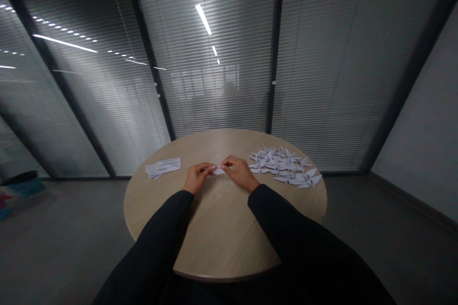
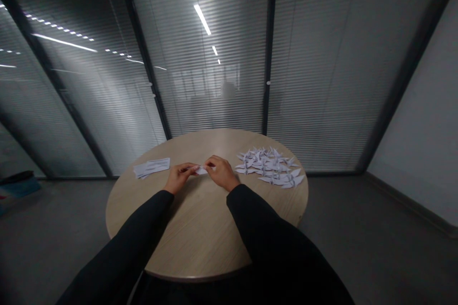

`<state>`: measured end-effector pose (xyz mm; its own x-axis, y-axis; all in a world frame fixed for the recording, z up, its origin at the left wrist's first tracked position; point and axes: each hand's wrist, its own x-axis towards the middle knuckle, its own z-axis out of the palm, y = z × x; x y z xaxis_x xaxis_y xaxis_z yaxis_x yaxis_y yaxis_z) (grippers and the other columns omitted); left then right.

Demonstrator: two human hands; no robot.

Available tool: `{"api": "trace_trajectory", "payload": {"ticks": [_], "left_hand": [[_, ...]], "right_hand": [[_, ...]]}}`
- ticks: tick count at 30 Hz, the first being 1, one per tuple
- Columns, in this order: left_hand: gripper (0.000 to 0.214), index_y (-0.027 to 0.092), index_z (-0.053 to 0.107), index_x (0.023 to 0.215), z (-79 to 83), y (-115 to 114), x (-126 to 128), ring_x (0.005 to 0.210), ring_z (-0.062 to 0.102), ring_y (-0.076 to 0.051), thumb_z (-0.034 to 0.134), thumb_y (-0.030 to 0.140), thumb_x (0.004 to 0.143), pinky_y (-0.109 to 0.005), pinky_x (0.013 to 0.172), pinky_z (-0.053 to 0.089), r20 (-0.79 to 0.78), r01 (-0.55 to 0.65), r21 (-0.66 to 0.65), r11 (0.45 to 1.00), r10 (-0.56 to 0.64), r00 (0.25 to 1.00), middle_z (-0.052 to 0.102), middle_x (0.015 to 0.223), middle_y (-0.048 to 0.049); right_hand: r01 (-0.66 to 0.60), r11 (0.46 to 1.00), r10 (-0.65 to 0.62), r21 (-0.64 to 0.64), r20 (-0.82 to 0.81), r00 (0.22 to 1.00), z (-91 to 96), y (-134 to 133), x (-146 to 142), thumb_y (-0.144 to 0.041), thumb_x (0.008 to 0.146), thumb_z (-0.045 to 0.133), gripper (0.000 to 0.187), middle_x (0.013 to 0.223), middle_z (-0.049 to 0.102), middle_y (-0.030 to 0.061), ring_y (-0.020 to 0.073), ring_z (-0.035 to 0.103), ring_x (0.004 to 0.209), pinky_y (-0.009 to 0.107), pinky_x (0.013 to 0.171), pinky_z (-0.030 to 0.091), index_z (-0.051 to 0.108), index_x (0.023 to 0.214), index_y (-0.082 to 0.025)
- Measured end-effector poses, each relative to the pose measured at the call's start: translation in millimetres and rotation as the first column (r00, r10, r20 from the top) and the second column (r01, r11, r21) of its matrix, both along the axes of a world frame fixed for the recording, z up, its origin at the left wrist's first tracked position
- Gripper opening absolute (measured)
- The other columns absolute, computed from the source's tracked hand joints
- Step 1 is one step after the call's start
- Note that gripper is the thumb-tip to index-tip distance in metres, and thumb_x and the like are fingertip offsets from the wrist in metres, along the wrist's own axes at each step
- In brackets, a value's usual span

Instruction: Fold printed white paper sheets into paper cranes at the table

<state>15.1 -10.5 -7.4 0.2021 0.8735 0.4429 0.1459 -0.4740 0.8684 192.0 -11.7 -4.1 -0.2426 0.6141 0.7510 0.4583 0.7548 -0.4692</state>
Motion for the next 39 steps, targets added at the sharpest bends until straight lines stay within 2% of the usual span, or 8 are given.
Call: {"api": "trace_trajectory", "payload": {"ticks": [6, 14, 17, 26, 29, 32, 35, 39], "left_hand": [[0.032, 0.011, 0.069, 0.073, 1.0, -0.1, -0.3, 0.061, 0.061, -0.015, 0.064, 0.043, 0.069, -0.026, 0.062, 0.048, -0.038, 0.004, -0.008, 1.000, -0.004, 0.999, 0.066, 0.067, -0.0056], [0.034, 0.011, 0.069, 0.072, -3.3, 4.2, -2.8, 0.060, 0.060, -0.015, 0.062, 0.044, 0.070, -0.026, 0.061, 0.047, -0.086, -0.025, -0.018, 1.000, 0.023, 0.996, 0.065, 0.066, -0.0055], [0.035, 0.011, 0.069, 0.073, -4.6, 4.2, -2.0, 0.061, 0.060, -0.015, 0.062, 0.045, 0.070, -0.026, 0.062, 0.047, -0.100, -0.015, -0.019, 1.000, 0.013, 0.995, 0.065, 0.066, -0.0051], [0.045, 0.011, 0.068, 0.073, -4.6, 3.8, 1.9, 0.064, 0.063, -0.017, 0.068, 0.054, 0.061, -0.028, 0.065, 0.050, 0.046, 0.096, -0.171, 0.980, -0.090, 0.995, 0.066, 0.070, -0.0050], [0.047, 0.010, 0.069, 0.074, -5.8, 5.9, 2.2, 0.066, 0.063, -0.017, 0.071, 0.054, 0.057, -0.031, 0.070, 0.051, 0.110, 0.123, -0.237, 0.964, -0.099, 0.989, 0.067, 0.071, -0.0050], [0.047, 0.010, 0.070, 0.075, -8.1, 7.9, 2.6, 0.068, 0.063, -0.017, 0.074, 0.052, 0.054, -0.032, 0.073, 0.051, 0.176, 0.145, -0.282, 0.948, -0.098, 0.979, 0.068, 0.072, -0.0049], [0.044, 0.010, 0.070, 0.075, -9.6, 8.4, 2.4, 0.070, 0.064, -0.018, 0.075, 0.049, 0.054, -0.033, 0.076, 0.050, 0.228, 0.163, -0.307, 0.938, -0.094, 0.969, 0.069, 0.073, -0.0053], [0.040, 0.010, 0.070, 0.078, -8.4, 5.9, 1.6, 0.071, 0.065, -0.018, 0.075, 0.044, 0.058, -0.032, 0.078, 0.050, 0.292, 0.202, -0.330, 0.922, -0.103, 0.951, 0.070, 0.078, -0.0071]], "right_hand": [[-0.004, 1.000, 0.003, 0.013, 0.055, 0.998, -0.7, -1.7, -5.2, -0.011, 0.078, 0.051, 0.009, 0.073, 0.055, 0.0013, 0.0125, 0.051, 0.069, 0.024, 0.066, 0.040, 0.054, 0.072, -0.016], [-0.057, 0.993, 0.064, -0.105, 0.066, 0.996, -5.9, 0.8, -3.0, -0.022, 0.082, 0.053, 0.007, 0.081, 0.057, 0.0026, 0.0132, 0.053, 0.077, 0.024, 0.070, 0.040, 0.056, 0.079, -0.016], [-0.054, 0.993, 0.062, -0.101, 0.077, 0.995, -4.3, -0.1, -3.3, -0.020, 0.082, 0.053, 0.008, 0.077, 0.056, 0.0016, 0.0128, 0.053, 0.074, 0.024, 0.069, 0.039, 0.055, 0.076, -0.016], [-0.032, 0.997, 0.039, -0.074, 0.085, 0.996, -2.9, 1.3, -0.7, -0.018, 0.081, 0.054, 0.009, 0.073, 0.056, 0.0009, 0.0131, 0.052, 0.071, 0.025, 0.067, 0.039, 0.057, 0.073, -0.016], [-0.039, 0.998, 0.041, -0.055, 0.052, 0.998, -2.0, -1.1, 0.0, -0.019, 0.081, 0.055, 0.007, 0.078, 0.057, 0.0018, 0.0140, 0.054, 0.076, 0.026, 0.072, 0.041, 0.061, 0.084, -0.017], [-0.089, 0.996, 0.089, -0.002, 0.033, 0.995, -1.6, -5.0, -2.1, -0.018, 0.081, 0.056, 0.018, 0.091, 0.056, 0.0045, 0.0156, 0.053, 0.090, 0.030, 0.084, 0.042, 0.062, 0.098, -0.020], [-0.126, 0.992, 0.125, 0.015, 0.054, 0.991, -3.8, -6.5, -4.6, -0.020, 0.077, 0.063, 0.014, 0.103, 0.054, 0.0068, 0.0173, 0.051, 0.100, 0.032, 0.090, 0.040, 0.066, 0.091, -0.020], [-0.136, 0.991, 0.134, 0.013, 0.078, 0.988, -7.7, -3.6, -4.0, -0.019, 0.071, 0.070, 0.014, 0.107, 0.053, 0.0063, 0.0179, 0.051, 0.103, 0.034, 0.092, 0.040, 0.067, 0.084, -0.021]]}}
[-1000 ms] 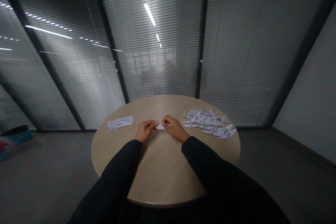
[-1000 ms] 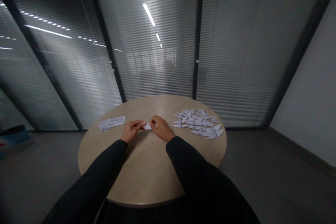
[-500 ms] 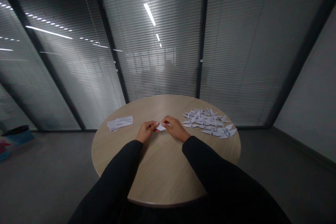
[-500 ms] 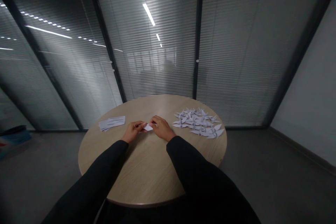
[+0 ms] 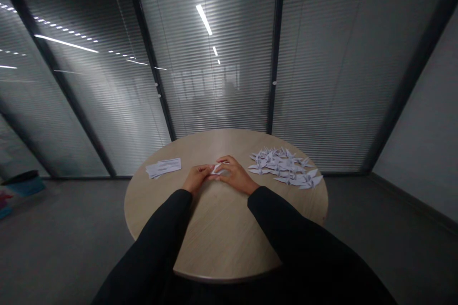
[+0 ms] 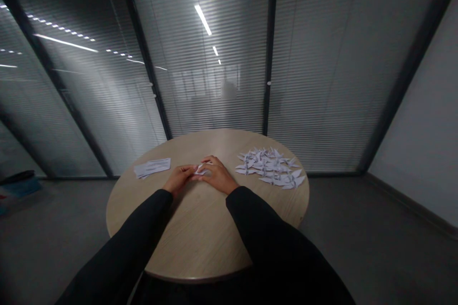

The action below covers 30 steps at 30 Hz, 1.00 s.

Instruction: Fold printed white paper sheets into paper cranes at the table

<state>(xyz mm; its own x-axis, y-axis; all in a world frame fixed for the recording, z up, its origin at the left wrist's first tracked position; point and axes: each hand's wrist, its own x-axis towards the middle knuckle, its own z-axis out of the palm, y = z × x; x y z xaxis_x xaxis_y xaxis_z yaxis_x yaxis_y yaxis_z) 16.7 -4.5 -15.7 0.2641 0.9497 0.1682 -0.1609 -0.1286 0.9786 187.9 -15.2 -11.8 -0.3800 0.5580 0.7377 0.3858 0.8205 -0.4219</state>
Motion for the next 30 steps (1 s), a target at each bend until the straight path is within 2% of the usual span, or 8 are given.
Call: {"api": "trace_trajectory", "payload": {"ticks": [8, 19, 30], "left_hand": [[0.036, 0.011, 0.071, 0.082, 1.7, -1.9, -0.4, 0.075, 0.066, -0.019, 0.077, 0.036, 0.057, -0.033, 0.078, 0.052, 0.040, -0.001, -0.048, 0.999, 0.003, 0.999, 0.071, 0.086, -0.0086], [0.032, 0.011, 0.072, 0.084, 5.4, -6.1, 0.6, 0.074, 0.067, -0.020, 0.076, 0.030, 0.059, -0.033, 0.076, 0.053, 0.045, 0.006, -0.071, 0.997, -0.003, 0.999, 0.071, 0.088, -0.0096], [0.032, 0.012, 0.072, 0.086, 4.3, -4.8, 0.2, 0.079, 0.066, -0.017, 0.077, 0.028, 0.058, -0.031, 0.083, 0.051, 0.067, 0.003, -0.073, 0.997, 0.002, 0.998, 0.071, 0.089, -0.0081]], "right_hand": [[0.004, 1.000, -0.004, -0.010, -0.030, 1.000, 0.9, 4.1, 5.4, -0.013, 0.072, 0.067, 0.013, 0.103, 0.057, 0.0063, 0.0175, 0.053, 0.101, 0.035, 0.092, 0.041, 0.069, 0.082, -0.021], [-0.020, 1.000, 0.019, -0.013, -0.057, 0.998, 2.1, 4.6, 6.8, -0.016, 0.072, 0.068, 0.010, 0.100, 0.057, 0.0061, 0.0171, 0.054, 0.099, 0.033, 0.090, 0.042, 0.071, 0.080, -0.022], [-0.026, 0.995, 0.016, -0.094, -0.105, 0.994, 2.4, 5.8, 6.5, -0.020, 0.074, 0.066, 0.005, 0.095, 0.057, 0.0036, 0.0149, 0.056, 0.092, 0.031, 0.087, 0.043, 0.069, 0.078, -0.021]]}}
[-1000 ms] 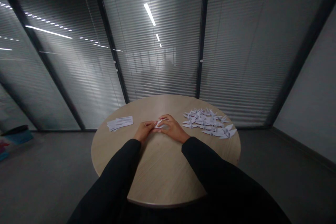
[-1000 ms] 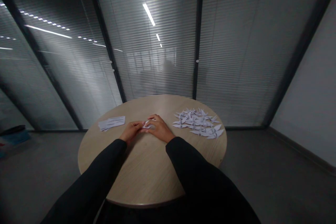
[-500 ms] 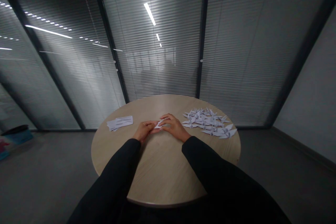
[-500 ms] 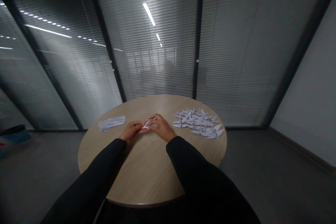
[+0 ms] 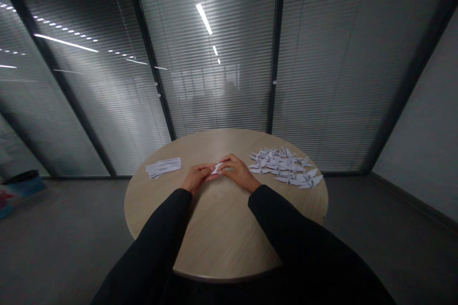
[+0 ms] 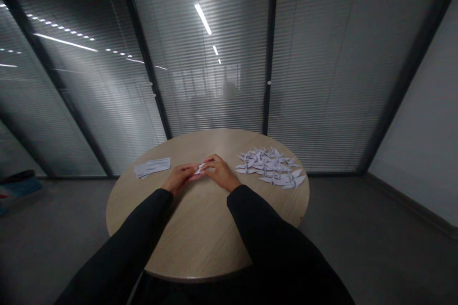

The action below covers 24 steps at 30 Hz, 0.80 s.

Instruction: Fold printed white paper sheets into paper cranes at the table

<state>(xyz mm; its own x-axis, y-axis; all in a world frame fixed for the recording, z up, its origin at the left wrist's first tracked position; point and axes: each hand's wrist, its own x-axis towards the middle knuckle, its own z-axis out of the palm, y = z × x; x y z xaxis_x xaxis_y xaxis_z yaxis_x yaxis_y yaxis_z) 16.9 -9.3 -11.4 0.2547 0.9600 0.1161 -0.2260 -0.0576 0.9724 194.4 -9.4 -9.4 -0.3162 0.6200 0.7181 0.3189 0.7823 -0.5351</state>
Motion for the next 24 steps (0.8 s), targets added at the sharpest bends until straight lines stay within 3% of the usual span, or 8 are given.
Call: {"api": "trace_trajectory", "payload": {"ticks": [9, 24], "left_hand": [[0.038, 0.010, 0.071, 0.087, 2.8, -2.1, 1.7, 0.082, 0.066, -0.020, 0.079, 0.030, 0.056, -0.035, 0.085, 0.050, -0.029, -0.019, 0.023, 1.000, 0.019, 0.999, 0.071, 0.089, -0.0100], [0.045, 0.009, 0.070, 0.089, 1.1, -2.2, 3.0, 0.082, 0.066, -0.022, 0.081, 0.033, 0.053, -0.038, 0.087, 0.049, -0.051, 0.009, 0.061, 0.998, -0.006, 0.999, 0.071, 0.089, -0.0117]], "right_hand": [[0.025, 0.982, -0.049, -0.189, -0.121, 0.991, -7.2, 5.2, -3.5, -0.026, 0.072, 0.066, 0.011, 0.079, 0.060, 0.0012, 0.0133, 0.058, 0.074, 0.025, 0.068, 0.047, 0.060, 0.073, -0.017], [0.107, 0.950, -0.162, -0.294, -0.170, 0.972, -15.4, 13.6, -5.7, -0.024, 0.066, 0.066, 0.010, 0.064, 0.059, -0.0013, 0.0119, 0.055, 0.061, 0.023, 0.059, 0.041, 0.059, 0.066, -0.016]]}}
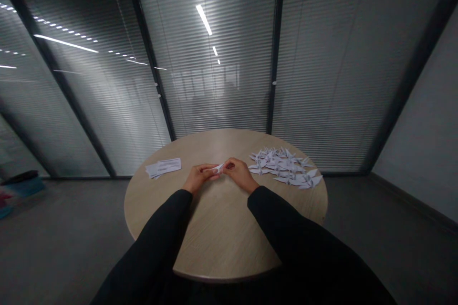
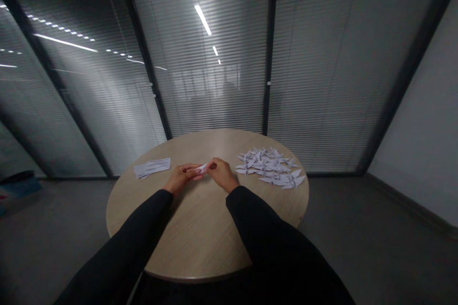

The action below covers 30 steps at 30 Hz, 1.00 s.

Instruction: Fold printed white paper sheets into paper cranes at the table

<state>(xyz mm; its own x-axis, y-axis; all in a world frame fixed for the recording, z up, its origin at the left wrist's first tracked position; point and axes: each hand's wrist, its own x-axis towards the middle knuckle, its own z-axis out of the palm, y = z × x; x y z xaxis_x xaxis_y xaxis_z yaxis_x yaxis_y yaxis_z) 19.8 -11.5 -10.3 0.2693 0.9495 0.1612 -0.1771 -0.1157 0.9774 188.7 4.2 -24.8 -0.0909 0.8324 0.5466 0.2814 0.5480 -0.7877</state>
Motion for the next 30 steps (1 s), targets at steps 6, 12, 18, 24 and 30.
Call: {"api": "trace_trajectory", "payload": {"ticks": [6, 12, 18, 24, 30], "left_hand": [[0.043, 0.009, 0.070, 0.090, -2.0, 1.5, -1.2, 0.083, 0.066, -0.022, 0.080, 0.032, 0.055, -0.036, 0.086, 0.049, 0.023, -0.006, -0.011, 1.000, 0.006, 1.000, 0.071, 0.090, -0.0118], [0.039, 0.009, 0.070, 0.087, 0.0, 0.6, -1.3, 0.077, 0.066, -0.018, 0.081, 0.028, 0.054, -0.033, 0.085, 0.049, 0.052, -0.021, -0.059, 0.998, 0.024, 0.998, 0.072, 0.086, -0.0094], [0.040, 0.009, 0.070, 0.090, -0.5, 0.2, -0.9, 0.079, 0.066, -0.019, 0.079, 0.029, 0.056, -0.033, 0.086, 0.049, 0.040, -0.008, -0.040, 0.999, 0.009, 0.999, 0.071, 0.088, -0.0103], [0.039, 0.009, 0.070, 0.087, 1.5, -0.2, 0.6, 0.078, 0.067, -0.019, 0.080, 0.029, 0.055, -0.035, 0.086, 0.049, 0.040, -0.020, -0.037, 0.999, 0.022, 0.999, 0.072, 0.085, -0.0099], [0.042, 0.009, 0.070, 0.088, 1.5, -0.4, 0.6, 0.081, 0.066, -0.021, 0.080, 0.031, 0.054, -0.036, 0.086, 0.050, 0.029, -0.002, -0.005, 1.000, 0.002, 1.000, 0.071, 0.088, -0.0109]], "right_hand": [[-0.083, 0.996, 0.083, -0.012, -0.015, 0.996, 1.7, 0.3, 3.9, -0.027, 0.070, 0.064, 0.012, 0.068, 0.062, 0.0003, 0.0131, 0.057, 0.064, 0.024, 0.062, 0.043, 0.060, 0.070, -0.016], [-0.149, 0.981, 0.142, 0.122, 0.065, 0.988, 8.9, -6.3, 5.4, -0.028, 0.073, 0.064, 0.011, 0.078, 0.060, 0.0018, 0.0140, 0.058, 0.074, 0.025, 0.067, 0.045, 0.063, 0.074, -0.017], [-0.102, 0.982, 0.087, 0.162, 0.098, 0.991, 7.4, -5.7, 1.6, -0.022, 0.075, 0.061, 0.006, 0.077, 0.057, 0.0014, 0.0132, 0.055, 0.073, 0.024, 0.065, 0.044, 0.061, 0.072, -0.017], [-0.052, 0.979, 0.029, 0.195, 0.118, 0.993, 5.9, -4.8, -1.6, -0.017, 0.074, 0.059, 0.004, 0.075, 0.056, 0.0010, 0.0132, 0.054, 0.072, 0.025, 0.067, 0.044, 0.058, 0.070, -0.017], [-0.011, 0.973, -0.015, 0.229, 0.113, 0.993, 8.0, -8.3, -4.6, -0.016, 0.074, 0.059, 0.007, 0.072, 0.055, 0.0006, 0.0128, 0.054, 0.069, 0.024, 0.065, 0.043, 0.056, 0.067, -0.017]]}}
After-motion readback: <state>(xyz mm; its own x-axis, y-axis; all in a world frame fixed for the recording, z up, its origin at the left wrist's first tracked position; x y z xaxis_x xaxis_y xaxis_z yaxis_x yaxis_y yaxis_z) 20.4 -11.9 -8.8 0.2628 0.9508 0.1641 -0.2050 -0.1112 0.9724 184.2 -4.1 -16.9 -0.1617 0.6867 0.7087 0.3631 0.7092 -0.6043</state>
